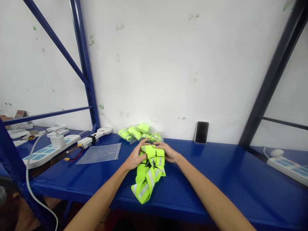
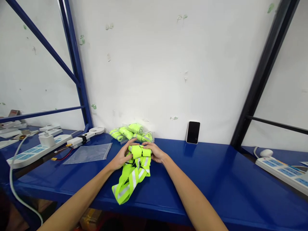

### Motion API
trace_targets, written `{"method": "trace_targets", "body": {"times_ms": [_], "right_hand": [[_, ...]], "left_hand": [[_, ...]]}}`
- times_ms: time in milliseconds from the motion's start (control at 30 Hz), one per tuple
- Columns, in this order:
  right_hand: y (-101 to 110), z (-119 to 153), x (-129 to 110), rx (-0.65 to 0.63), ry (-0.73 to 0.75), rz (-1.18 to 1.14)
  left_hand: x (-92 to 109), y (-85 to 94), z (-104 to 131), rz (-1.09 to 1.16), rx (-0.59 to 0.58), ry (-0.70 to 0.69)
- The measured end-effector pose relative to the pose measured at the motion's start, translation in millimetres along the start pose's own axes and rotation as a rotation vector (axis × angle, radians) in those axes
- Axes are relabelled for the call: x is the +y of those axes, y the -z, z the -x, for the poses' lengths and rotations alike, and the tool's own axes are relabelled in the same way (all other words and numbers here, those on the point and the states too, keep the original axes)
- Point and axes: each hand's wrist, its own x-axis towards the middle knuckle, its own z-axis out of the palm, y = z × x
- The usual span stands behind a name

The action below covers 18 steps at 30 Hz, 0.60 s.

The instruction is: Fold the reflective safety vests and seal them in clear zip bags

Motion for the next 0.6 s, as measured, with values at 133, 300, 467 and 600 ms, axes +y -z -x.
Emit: {"method": "trace_targets", "body": {"times_ms": [133, 300, 467, 600], "right_hand": [[-5.9, 2.0, 5.9, 0.058, -0.091, -0.123], [-16.7, 9.5, 4.4, 0.112, -0.219, -0.271], [-23.5, 10.5, 6.3, 0.213, -0.079, -0.171], [-21.9, 20.9, 1.6, 0.187, 0.141, 0.324]], "left_hand": [[-3.5, 6.3, -1.5, 0.09, -0.057, 0.046], [6.1, 5.4, 1.7, 0.203, -0.163, 0.172], [-2.1, 3.4, -1.1, 0.186, -0.101, 0.215], [-22.6, 5.8, -9.7, 0.169, 0.111, 0.265]]}}
